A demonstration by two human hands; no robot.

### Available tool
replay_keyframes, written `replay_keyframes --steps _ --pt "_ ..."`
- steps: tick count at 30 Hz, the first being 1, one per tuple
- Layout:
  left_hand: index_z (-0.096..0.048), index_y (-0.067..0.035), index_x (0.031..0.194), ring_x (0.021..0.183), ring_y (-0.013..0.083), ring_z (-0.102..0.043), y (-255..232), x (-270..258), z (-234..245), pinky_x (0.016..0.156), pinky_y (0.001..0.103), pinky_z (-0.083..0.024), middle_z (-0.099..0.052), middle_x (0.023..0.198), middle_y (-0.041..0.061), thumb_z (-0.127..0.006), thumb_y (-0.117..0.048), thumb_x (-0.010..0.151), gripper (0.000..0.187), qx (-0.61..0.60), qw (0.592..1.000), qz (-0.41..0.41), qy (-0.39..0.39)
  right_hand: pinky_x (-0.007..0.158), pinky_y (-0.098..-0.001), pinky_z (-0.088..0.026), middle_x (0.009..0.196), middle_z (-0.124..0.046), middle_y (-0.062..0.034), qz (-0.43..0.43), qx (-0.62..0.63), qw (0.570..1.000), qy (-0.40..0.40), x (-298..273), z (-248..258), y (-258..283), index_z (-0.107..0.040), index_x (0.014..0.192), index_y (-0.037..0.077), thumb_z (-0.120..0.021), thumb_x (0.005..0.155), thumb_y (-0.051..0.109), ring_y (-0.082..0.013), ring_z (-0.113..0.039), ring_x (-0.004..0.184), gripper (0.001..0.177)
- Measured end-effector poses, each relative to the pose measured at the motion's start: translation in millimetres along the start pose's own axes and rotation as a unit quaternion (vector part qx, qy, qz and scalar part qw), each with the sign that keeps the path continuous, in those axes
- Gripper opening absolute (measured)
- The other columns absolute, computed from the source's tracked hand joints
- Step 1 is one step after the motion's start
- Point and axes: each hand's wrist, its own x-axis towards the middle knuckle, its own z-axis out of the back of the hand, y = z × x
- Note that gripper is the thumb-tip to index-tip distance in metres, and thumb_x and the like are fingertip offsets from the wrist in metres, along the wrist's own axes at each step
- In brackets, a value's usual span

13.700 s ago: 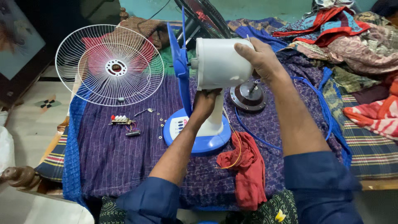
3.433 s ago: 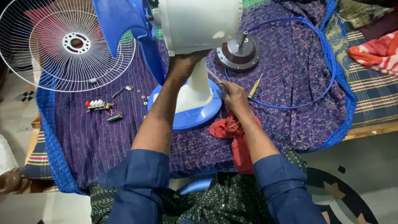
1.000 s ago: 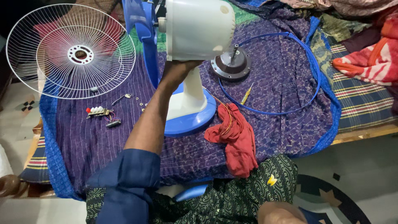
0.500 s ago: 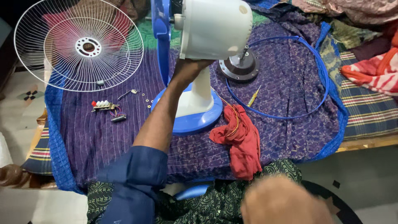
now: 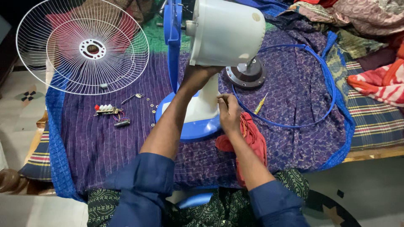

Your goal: The person disassembles and reassembles a small electric fan. They remove the motor housing, adjust internal components, and use a screwdriver and hammer to secure parts before reattaching the housing.

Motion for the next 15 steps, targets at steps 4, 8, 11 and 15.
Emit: replay_keyframes --steps 4,8,11,15 --pt "-0.074 -0.004 0.113 0.095 0.0163 -0.070 14 1 -1 0.083 0.033 -0.057 -0.077 0.104 0.006 -0.086 -0.027 0.082 0.041 -0.026 1.000 0.010 0.000 0.089 -0.0352 -0.051 0.106 -0.067 -0.0120 -0.080 0.085 0.993 -0.015 -1 -19 -32 -0.059 0.123 -0.002 -0.054 0.103 0.022 -0.0214 -0.064 0.098 0.032" --pt "-0.073 -0.003 0.114 0.097 0.0174 -0.069 20 2 0 0.085 0.034 -0.058 -0.076 0.106 0.008 -0.085 -0.026 0.084 0.040 -0.041 0.999 -0.007 0.006 0.100 -0.0377 -0.045 0.120 -0.066 -0.0157 -0.016 0.060 0.998 0.020 5 -29 -59 -0.061 0.130 -0.003 -0.043 0.110 0.032 -0.0251 -0.061 0.112 0.044" --pt "-0.073 -0.003 0.115 0.098 0.0178 -0.070 22 2 0 0.085 0.034 -0.058 -0.076 0.107 0.008 -0.084 -0.027 0.083 0.041 -0.038 0.999 -0.004 0.009 0.097 -0.0385 -0.047 0.117 -0.070 -0.0178 -0.056 0.069 0.994 0.067 16 -32 -82 -0.065 0.126 -0.003 -0.036 0.110 0.044 -0.0266 -0.063 0.109 0.058" --pt "-0.073 -0.003 0.115 0.098 0.0185 -0.071 21 6 -1 0.085 0.034 -0.058 -0.077 0.107 0.009 -0.084 -0.028 0.083 0.042 -0.028 1.000 -0.009 0.005 0.089 -0.0384 -0.049 0.106 -0.073 -0.0184 -0.154 0.083 0.976 0.127 29 -37 -104 -0.069 0.116 -0.004 -0.027 0.108 0.054 -0.0279 -0.065 0.098 0.072"
